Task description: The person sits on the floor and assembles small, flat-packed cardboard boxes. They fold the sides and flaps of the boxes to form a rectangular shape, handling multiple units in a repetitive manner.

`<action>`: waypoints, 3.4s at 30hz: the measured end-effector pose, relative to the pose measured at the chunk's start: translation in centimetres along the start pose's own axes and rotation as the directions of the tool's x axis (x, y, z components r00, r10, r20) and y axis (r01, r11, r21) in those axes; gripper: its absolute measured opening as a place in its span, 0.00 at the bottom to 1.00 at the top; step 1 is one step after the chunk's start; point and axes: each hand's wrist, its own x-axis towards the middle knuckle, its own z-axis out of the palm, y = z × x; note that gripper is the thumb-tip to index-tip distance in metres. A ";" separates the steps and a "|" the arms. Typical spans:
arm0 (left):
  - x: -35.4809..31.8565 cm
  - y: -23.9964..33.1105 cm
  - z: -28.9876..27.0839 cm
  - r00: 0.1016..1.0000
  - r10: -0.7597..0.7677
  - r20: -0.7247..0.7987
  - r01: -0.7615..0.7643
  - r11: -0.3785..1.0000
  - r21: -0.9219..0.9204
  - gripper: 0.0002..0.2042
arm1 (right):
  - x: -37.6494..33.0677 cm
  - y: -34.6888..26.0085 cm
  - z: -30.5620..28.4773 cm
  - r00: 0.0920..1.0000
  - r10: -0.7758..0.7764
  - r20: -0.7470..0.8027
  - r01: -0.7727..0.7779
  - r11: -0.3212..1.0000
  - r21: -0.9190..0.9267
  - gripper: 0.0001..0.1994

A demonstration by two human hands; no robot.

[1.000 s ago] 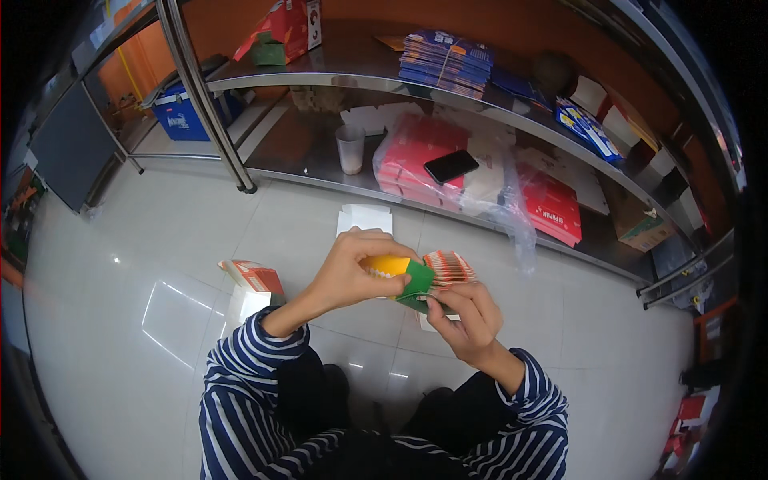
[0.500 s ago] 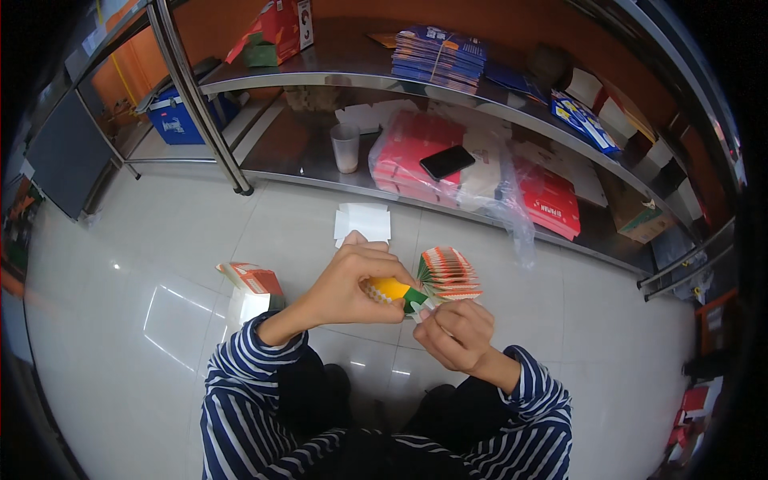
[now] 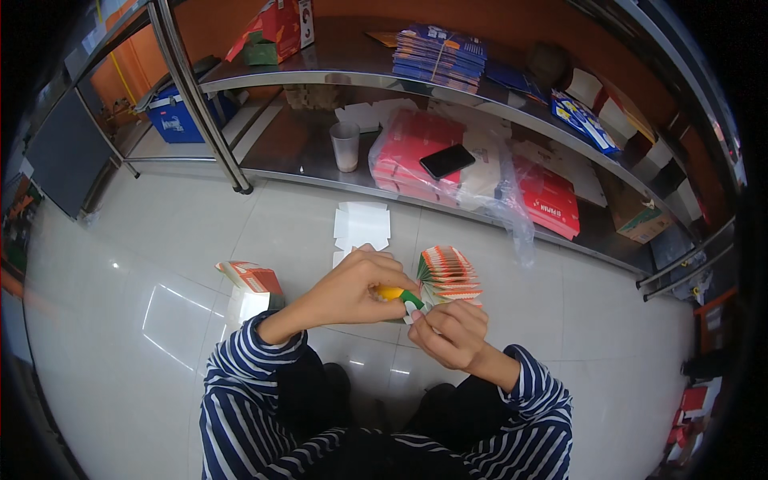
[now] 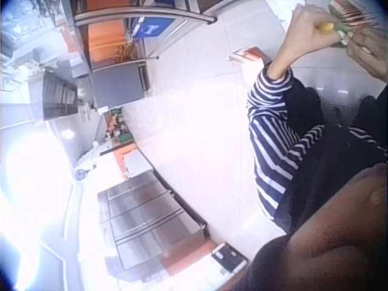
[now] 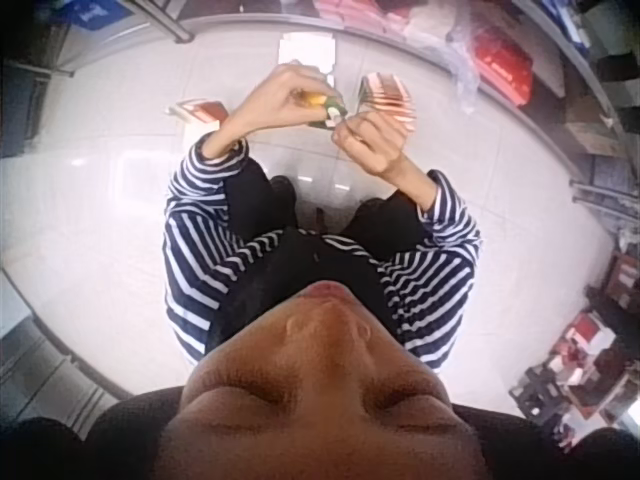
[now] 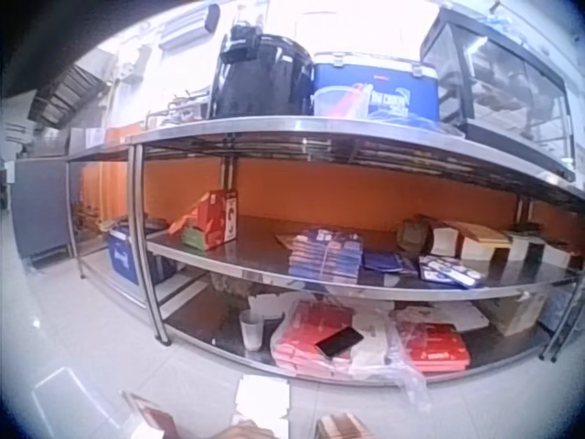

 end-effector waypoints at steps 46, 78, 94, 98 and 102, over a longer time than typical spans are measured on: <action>0.0 -3.2 1.3 0.984 -0.152 0.090 0.086 0.855 0.511 0.20 | -2.1 4.6 -0.8 0.405 0.588 0.700 -0.911 0.319 0.260 0.11; 0.7 -2.5 3.0 0.914 0.374 0.160 -0.399 0.901 0.173 0.11 | -0.4 2.8 -2.1 0.486 0.530 0.695 -0.695 0.717 -0.061 0.04; 0.6 -2.5 3.9 0.912 0.392 0.118 -0.409 0.888 0.209 0.11 | -0.9 3.0 -2.0 0.517 0.490 0.702 -0.678 0.735 -0.014 0.05; 0.5 -1.9 3.8 0.964 0.228 0.139 -0.253 0.946 0.203 0.10 | -1.8 3.5 -1.9 0.507 0.492 0.708 -0.730 0.682 0.049 0.05; 0.0 -1.9 4.1 0.991 0.097 0.092 -0.115 0.970 0.214 0.09 | -2.0 3.7 -0.7 0.516 0.393 0.761 -0.752 0.634 0.183 0.12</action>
